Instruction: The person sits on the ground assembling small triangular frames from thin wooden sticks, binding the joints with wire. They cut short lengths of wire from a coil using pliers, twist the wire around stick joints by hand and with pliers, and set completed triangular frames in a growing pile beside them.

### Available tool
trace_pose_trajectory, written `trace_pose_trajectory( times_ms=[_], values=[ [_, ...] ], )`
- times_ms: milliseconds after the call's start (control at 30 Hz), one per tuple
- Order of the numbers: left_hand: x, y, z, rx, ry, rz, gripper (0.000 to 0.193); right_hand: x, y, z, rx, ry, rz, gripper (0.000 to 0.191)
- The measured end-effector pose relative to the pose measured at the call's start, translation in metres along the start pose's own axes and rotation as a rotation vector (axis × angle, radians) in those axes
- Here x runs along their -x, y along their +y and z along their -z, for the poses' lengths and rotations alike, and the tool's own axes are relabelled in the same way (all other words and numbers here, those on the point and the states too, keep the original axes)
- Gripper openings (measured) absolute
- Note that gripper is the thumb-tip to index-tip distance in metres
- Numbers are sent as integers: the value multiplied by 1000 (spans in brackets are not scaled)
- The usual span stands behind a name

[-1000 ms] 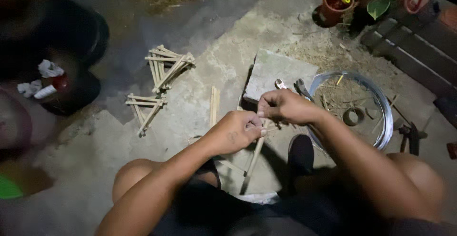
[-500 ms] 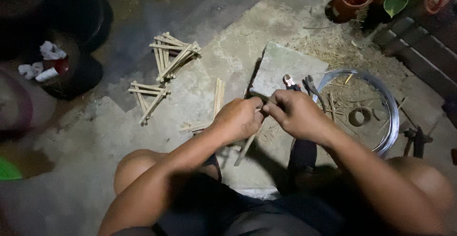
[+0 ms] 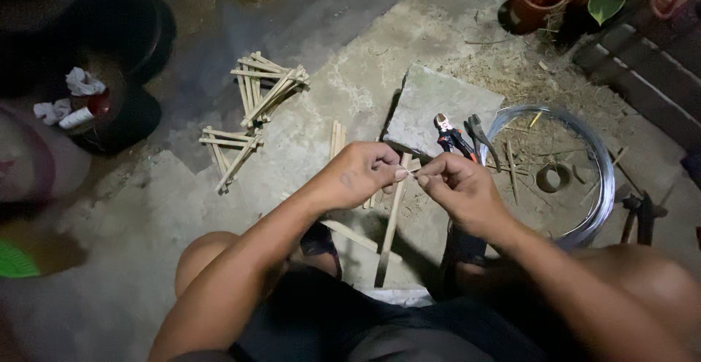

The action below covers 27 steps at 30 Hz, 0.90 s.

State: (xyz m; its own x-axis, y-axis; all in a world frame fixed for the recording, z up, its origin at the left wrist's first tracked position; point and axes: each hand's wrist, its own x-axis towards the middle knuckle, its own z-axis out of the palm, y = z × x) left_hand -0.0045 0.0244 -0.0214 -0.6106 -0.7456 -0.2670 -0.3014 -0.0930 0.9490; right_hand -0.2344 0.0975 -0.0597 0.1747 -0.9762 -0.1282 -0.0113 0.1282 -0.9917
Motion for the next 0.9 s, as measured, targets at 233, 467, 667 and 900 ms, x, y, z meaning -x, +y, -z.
trace_pose_trajectory(
  times_ms=[233,467,667,900],
  values=[
    [-2,4,1,191,-66,92,21,12,14,-8,-284,47,-85,7],
    [5,4,4,353,-144,65,19,3,21,6,-474,-121,-163,11],
    [8,-4,-1,311,-235,51,17,-15,18,15,-69,-218,-156,15],
    [1,-16,-13,225,-261,43,15,-49,-12,19,179,-385,-49,16]
  ],
)
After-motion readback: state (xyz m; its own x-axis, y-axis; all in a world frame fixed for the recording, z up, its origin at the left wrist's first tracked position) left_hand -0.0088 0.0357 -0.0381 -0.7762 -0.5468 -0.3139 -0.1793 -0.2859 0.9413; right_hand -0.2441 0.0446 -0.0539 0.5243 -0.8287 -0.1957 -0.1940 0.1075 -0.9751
